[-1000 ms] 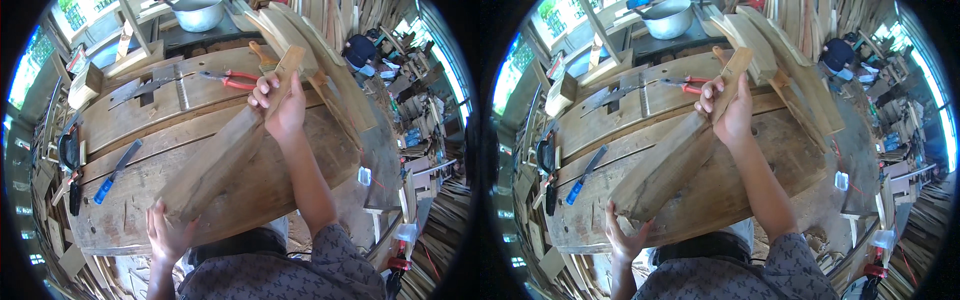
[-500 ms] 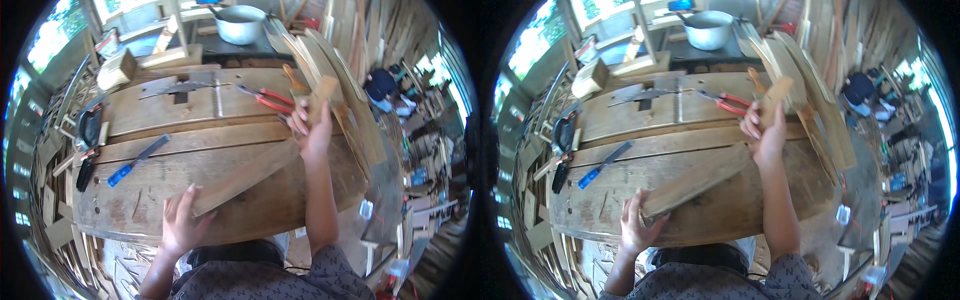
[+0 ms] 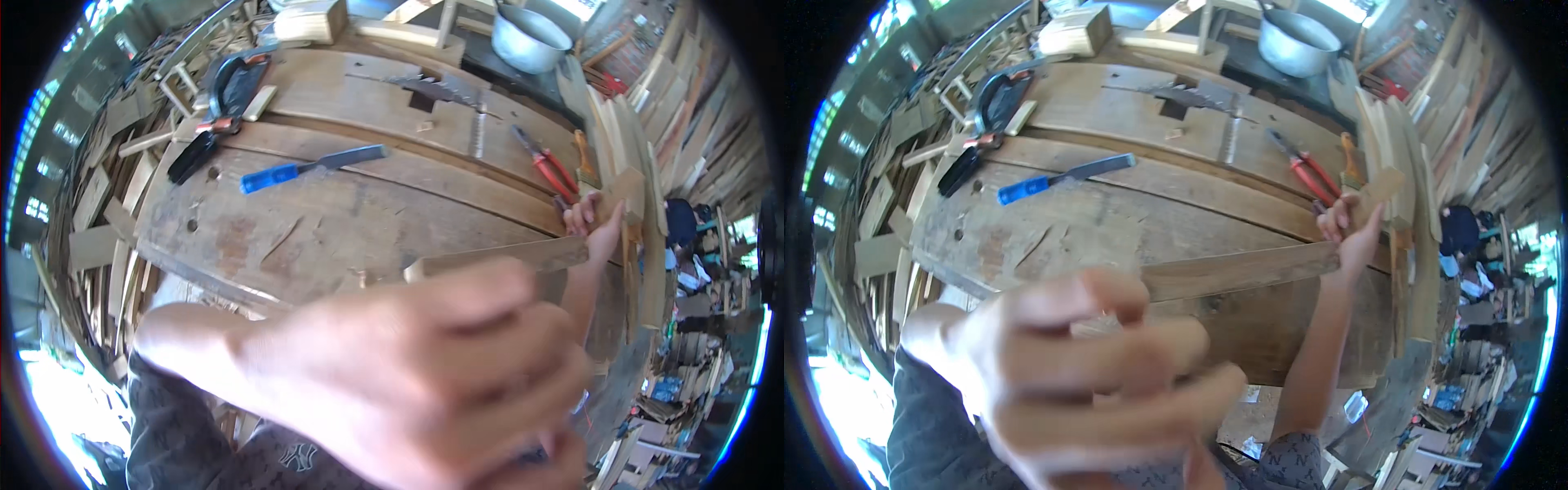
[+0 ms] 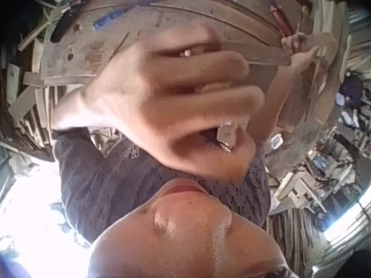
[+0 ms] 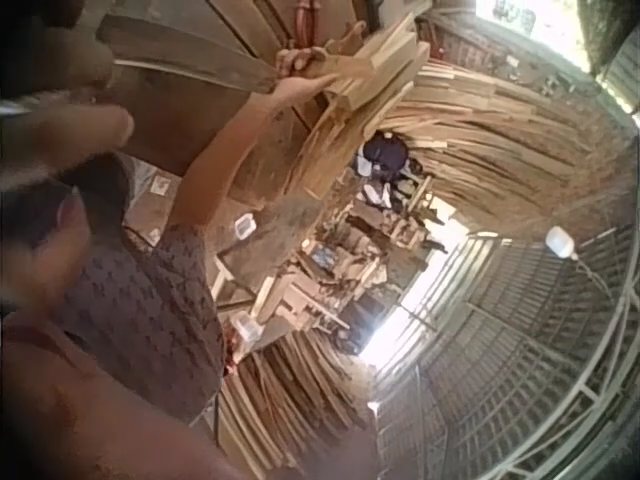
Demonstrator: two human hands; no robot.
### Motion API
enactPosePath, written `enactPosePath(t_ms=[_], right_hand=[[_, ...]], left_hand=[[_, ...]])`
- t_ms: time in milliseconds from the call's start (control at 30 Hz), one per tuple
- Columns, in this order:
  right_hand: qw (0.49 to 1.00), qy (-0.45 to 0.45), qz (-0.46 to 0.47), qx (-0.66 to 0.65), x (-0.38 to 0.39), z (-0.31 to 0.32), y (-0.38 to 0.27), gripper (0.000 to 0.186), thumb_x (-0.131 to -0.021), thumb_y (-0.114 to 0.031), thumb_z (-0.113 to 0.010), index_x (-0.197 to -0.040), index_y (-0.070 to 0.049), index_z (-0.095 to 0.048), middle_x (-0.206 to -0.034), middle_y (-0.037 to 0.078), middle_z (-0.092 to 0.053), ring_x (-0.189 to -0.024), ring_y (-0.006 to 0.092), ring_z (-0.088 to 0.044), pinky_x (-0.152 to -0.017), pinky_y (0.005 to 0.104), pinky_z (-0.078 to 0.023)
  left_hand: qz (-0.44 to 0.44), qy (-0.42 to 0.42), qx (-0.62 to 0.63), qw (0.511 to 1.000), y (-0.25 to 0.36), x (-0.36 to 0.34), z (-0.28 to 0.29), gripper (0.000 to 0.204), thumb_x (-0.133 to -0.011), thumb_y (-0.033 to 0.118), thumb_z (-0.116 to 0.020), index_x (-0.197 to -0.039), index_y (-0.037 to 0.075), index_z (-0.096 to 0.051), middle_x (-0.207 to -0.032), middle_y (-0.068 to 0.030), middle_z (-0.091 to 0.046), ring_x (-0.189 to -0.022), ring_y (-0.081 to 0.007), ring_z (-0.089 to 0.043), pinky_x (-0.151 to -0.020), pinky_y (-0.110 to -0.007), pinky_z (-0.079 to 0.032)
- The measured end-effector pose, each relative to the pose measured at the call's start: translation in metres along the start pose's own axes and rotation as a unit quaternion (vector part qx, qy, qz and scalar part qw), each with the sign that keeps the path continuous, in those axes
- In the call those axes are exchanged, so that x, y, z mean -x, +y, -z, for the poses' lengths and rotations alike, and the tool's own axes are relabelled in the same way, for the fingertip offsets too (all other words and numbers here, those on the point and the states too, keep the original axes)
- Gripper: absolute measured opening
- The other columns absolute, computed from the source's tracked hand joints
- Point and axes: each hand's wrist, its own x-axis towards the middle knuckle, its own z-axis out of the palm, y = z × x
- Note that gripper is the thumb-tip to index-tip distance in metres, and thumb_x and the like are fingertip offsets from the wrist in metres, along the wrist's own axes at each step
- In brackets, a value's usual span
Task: The recorder shapes a small piece of wood with a chisel and then brushes off sawdust from the workbench.
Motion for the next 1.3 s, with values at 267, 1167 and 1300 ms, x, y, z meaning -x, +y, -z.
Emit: enactPosePath(t_ms=[267,1167,1300], right_hand=[[1.0,-0.01,0.019,0.018,0.02,-0.022,-0.009,0.062,-0.106,-0.059,-0.034,-0.095,-0.002,-0.057,-0.065,0.001,-0.037,-0.046,0.0129,-0.028,-0.05,0.0286,-0.028],[0.986,-0.167,-0.003,0.013,0.039,-0.042,0.018,0.056,-0.106,-0.06,-0.032,-0.092,-0.009,-0.049,-0.066,-0.002,-0.041,-0.045,0.01,-0.028,-0.05,0.0269,-0.027],[0.985,-0.168,-0.032,0.007,0.053,-0.062,0.029,0.058,-0.107,-0.062,-0.029,-0.088,-0.01,-0.047,-0.065,-0.003,-0.038,-0.044,0.0098,-0.027,-0.05,0.0263,-0.027]], left_hand=[[0.075,0.023,0.067,0.995,0.026,0.062,0.013,0.013,-0.09,0.015,-0.065,-0.102,0.012,-0.064,-0.098,-0.0057,-0.07,-0.076,-0.0203,-0.067,-0.059,-0.031,-0.048],[0.46,-0.019,-0.302,0.835,-0.082,0.215,0.035,0.044,-0.086,0.029,-0.077,-0.124,0.01,-0.065,-0.127,-0.0137,-0.058,-0.122,-0.033,-0.052,-0.103,-0.049,-0.041],[0.442,-0.127,-0.333,0.823,-0.086,0.195,0.016,0.052,-0.086,0.035,-0.076,-0.131,0.013,-0.062,-0.137,-0.0108,-0.05,-0.13,-0.0332,-0.043,-0.107,-0.047,-0.035]])
